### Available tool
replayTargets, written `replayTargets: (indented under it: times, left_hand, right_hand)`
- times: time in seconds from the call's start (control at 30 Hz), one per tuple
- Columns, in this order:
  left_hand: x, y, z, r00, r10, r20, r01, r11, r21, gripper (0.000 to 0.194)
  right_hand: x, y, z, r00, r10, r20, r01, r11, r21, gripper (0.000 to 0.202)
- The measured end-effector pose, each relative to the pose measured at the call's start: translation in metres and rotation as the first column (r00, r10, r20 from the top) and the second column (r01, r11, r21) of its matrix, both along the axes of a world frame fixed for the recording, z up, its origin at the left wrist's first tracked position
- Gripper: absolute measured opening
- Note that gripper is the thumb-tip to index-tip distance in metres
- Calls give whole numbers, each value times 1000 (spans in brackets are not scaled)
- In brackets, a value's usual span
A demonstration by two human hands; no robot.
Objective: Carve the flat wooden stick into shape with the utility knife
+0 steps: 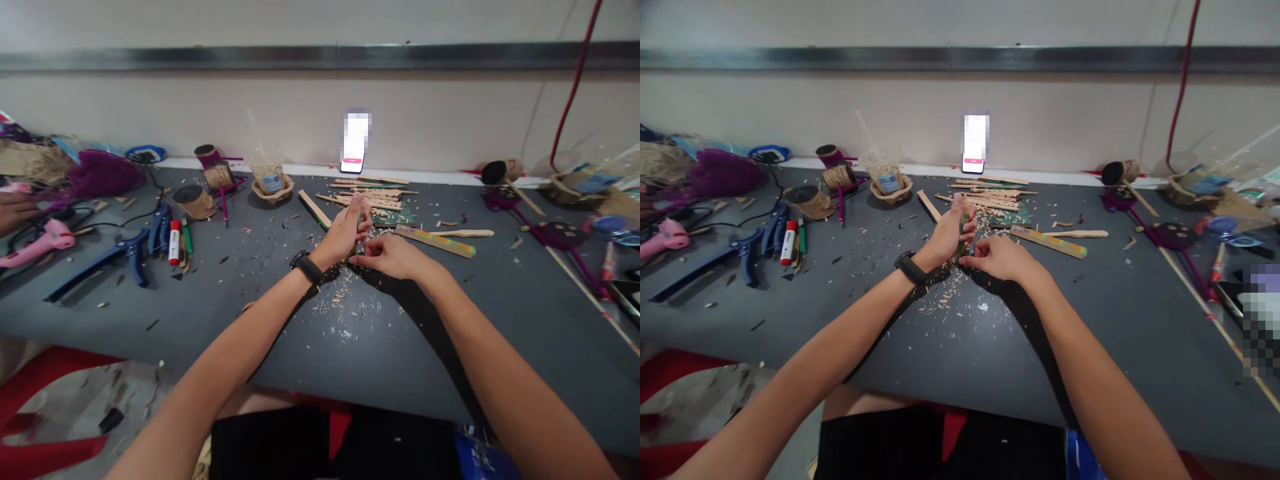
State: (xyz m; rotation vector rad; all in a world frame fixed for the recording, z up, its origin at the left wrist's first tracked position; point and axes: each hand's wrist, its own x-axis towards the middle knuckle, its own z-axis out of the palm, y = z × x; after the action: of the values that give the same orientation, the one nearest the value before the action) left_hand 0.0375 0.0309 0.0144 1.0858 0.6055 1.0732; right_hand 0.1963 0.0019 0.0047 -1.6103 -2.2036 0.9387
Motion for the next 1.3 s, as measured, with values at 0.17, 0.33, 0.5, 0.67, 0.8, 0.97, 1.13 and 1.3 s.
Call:
replayTargets:
  times: [0.17,0.33,0.5,0.67,0.8,0.97,1.13,1.3]
  left_hand:
    - [-3,5,1,1000,0,24,2,998,-66,60]
    - [-13,15,-4,994,38,103,-23,989,-144,58]
    - [-14,14,-4,996,47,74,-35,987,-157,58]
    - [-10,11,-4,999,32,27,-28,991,-130,59]
    - [-9,11,-8,1000,-4,0,4,998,-67,60]
    - [-10,14,-11,1000,-28,11,29,998,-50,63]
    - [-9,13,-9,1000,-9,23,11,996,-85,62]
    - [-8,5,-8,1000,-19,-14,19,1000,-8,64]
  right_hand:
    - [-2,-9,4,994,-6,106,-3,997,77,51]
    - [3,-12,3,1000,28,-2,-28,995,100,49]
    - [8,-9,-1,993,-1,-118,14,994,110,53]
    - [7,-8,-5,994,-15,-112,30,991,132,52]
    - [5,-3,-6,994,-22,-111,32,995,91,56]
    - [0,3,-3,991,-17,-135,17,1000,-5,62]
    - [-3,3,-1,991,-24,-131,18,999,-42,66]
    - [-6,1,-1,994,-31,-107,25,998,-59,60]
